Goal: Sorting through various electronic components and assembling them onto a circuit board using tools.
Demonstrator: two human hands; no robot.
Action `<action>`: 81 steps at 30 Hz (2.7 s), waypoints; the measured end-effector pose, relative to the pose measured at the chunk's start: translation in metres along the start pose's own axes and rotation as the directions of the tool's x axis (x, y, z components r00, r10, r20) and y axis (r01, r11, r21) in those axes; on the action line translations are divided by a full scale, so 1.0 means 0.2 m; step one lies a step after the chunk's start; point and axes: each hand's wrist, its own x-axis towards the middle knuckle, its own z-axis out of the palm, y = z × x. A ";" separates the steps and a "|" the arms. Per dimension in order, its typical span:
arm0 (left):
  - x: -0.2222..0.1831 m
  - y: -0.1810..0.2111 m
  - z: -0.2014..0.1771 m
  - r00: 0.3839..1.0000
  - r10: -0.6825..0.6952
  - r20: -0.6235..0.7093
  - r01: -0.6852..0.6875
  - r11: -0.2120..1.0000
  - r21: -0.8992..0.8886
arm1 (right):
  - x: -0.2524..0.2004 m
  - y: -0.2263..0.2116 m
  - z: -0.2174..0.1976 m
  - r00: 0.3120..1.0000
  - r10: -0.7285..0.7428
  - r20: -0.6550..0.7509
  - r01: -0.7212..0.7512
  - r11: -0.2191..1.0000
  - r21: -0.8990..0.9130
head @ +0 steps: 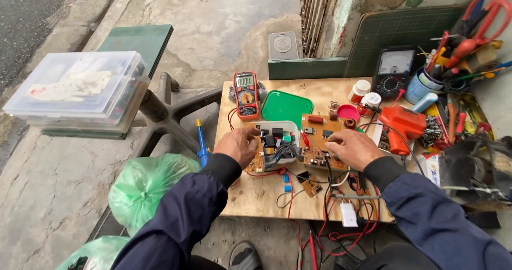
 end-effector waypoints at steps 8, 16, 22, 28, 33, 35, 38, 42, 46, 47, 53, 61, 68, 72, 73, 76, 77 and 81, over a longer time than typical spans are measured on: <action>0.17 0.05 -0.08 0.978 -0.160 -0.133 0.112 0.943 -0.312 | 0.24 -0.09 0.11 0.996 -0.046 0.083 0.060 0.982 -0.181; 0.03 0.15 -0.07 0.992 -0.061 -0.111 0.021 0.943 -0.333 | 0.13 -0.02 0.03 0.999 -0.036 0.021 0.035 0.998 0.058; -0.13 0.28 -0.02 0.991 0.094 0.100 -0.046 0.913 -0.405 | -0.15 -0.06 -0.17 0.992 -0.121 0.033 0.079 0.807 0.585; -0.31 0.47 0.03 0.953 0.230 0.196 -0.102 0.855 -0.509 | -0.52 -0.17 -0.34 0.984 -0.172 -0.039 0.159 0.767 0.621; -0.46 0.61 -0.03 0.904 0.386 0.185 -0.137 0.671 -0.729 | -0.69 -0.32 -0.40 0.981 -0.186 -0.060 0.186 0.795 0.578; -0.49 0.64 -0.02 0.889 0.420 0.183 -0.144 0.636 -0.758 | -0.75 -0.39 -0.41 0.981 -0.188 -0.057 0.187 0.805 0.563; -0.48 0.64 0.03 0.941 0.332 0.062 -0.113 0.481 -0.870 | -0.78 -0.47 -0.40 0.977 -0.180 -0.115 0.212 0.782 0.586; -0.56 0.68 -0.08 0.964 0.242 0.113 0.063 0.205 -0.977 | -0.78 -0.50 -0.39 0.949 -0.154 -0.277 0.310 0.632 0.710; -0.59 0.71 -0.14 0.963 0.202 0.179 0.155 0.132 -0.979 | -0.78 -0.50 -0.35 0.899 -0.035 -0.436 0.393 0.501 0.771; -0.60 0.72 -0.15 0.961 0.207 0.185 0.159 0.134 -0.978 | -0.80 -0.54 -0.36 0.899 -0.027 -0.438 0.391 0.502 0.771; -0.60 0.77 -0.11 0.944 0.239 0.227 0.120 0.391 -0.912 | -0.79 -0.64 -0.30 0.882 0.037 -0.470 0.415 0.410 0.812; -0.56 0.72 -0.07 0.979 0.135 0.152 0.086 0.400 -0.912 | -0.74 -0.63 -0.26 0.860 -0.058 -0.508 0.469 0.482 0.740; -0.50 0.67 -0.03 0.953 0.071 0.294 0.265 0.272 -0.925 | -0.72 -0.56 -0.24 0.928 -0.022 -0.372 0.360 0.305 0.882; -0.51 0.75 -0.04 0.927 -0.016 0.375 0.365 0.280 -0.888 | -0.77 -0.51 -0.26 0.948 -0.004 -0.319 0.311 0.234 0.921; -0.52 0.77 -0.04 0.929 -0.050 0.367 0.366 0.285 -0.886 | -0.78 -0.50 -0.28 0.945 -0.019 -0.328 0.320 0.271 0.908; -0.51 0.81 0.00 0.933 -0.050 0.356 0.353 0.311 -0.882 | -0.80 -0.49 -0.27 0.942 0.040 -0.334 0.321 0.190 0.928; -0.52 0.83 0.01 0.932 -0.050 0.358 0.356 0.313 -0.881 | -0.81 -0.48 -0.28 0.942 0.044 -0.334 0.320 0.188 0.928; -0.55 0.89 0.06 0.939 0.019 0.343 0.322 0.297 -0.899 | -0.86 -0.45 -0.29 0.923 0.096 -0.373 0.354 0.176 0.919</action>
